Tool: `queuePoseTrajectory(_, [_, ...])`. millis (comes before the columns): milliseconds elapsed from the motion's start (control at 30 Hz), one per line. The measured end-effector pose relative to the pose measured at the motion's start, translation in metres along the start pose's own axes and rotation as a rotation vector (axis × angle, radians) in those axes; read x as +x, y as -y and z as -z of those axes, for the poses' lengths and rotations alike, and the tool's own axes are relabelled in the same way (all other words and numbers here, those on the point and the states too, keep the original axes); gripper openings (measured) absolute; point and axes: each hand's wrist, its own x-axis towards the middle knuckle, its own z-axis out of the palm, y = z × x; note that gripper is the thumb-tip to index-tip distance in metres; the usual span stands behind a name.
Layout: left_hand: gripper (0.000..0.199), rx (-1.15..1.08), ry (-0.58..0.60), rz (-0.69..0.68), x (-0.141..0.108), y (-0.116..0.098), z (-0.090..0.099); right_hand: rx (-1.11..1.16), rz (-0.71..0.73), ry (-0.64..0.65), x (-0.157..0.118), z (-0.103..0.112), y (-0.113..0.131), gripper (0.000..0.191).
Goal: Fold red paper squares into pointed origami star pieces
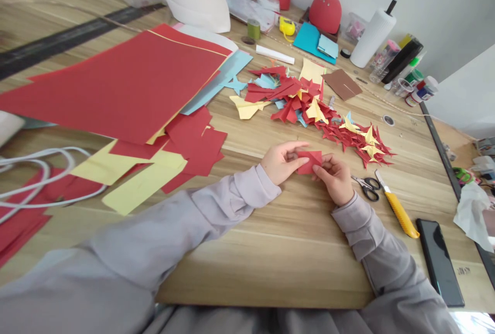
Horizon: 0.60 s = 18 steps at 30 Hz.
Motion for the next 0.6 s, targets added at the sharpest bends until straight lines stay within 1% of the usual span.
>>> queuePoseTrajectory(67, [0.062, -0.057, 0.043, 0.038, 0.0001, 0.0005, -0.0005, 0.011, -0.010, -0.044, 0.0010, 0.0001, 0.0014, 0.029])
queuePoseTrajectory(100, [0.067, -0.081, 0.061, 0.046, 0.0001, 0.0004, -0.0006, 0.017, -0.011, -0.062, 0.0014, 0.0001, 0.0019, 0.029])
queuePoseTrajectory(167, [0.068, -0.120, 0.075, 0.041, 0.0001, -0.0003, -0.0006, 0.031, -0.004, -0.091, 0.0020, 0.0002, 0.0021, 0.028])
queuePoseTrajectory(233, [0.064, -0.152, 0.064, 0.033, 0.0006, -0.0014, -0.0002, 0.054, 0.008, -0.109, 0.0024, 0.0004, 0.0014, 0.028])
queuePoseTrajectory(333, [0.056, -0.191, 0.042, 0.056, 0.0017, -0.0029, 0.0006, 0.096, 0.020, -0.120, 0.0027, 0.0007, -0.0004, 0.027])
queuePoseTrajectory(467, [0.023, -0.124, 0.069, 0.090, 0.0020, -0.0031, 0.0005, 0.107, 0.011, -0.130, 0.0030, 0.0004, -0.0007, 0.028])
queuePoseTrajectory(500, [0.018, -0.102, 0.070, 0.090, 0.0019, -0.0027, 0.0003, 0.101, 0.011, -0.131, 0.0031, 0.0001, -0.0004, 0.028])
queuePoseTrajectory(600, [0.016, -0.087, 0.032, 0.077, 0.0021, -0.0007, -0.0004, 0.059, 0.013, -0.126, 0.0033, -0.0006, 0.0007, 0.027])
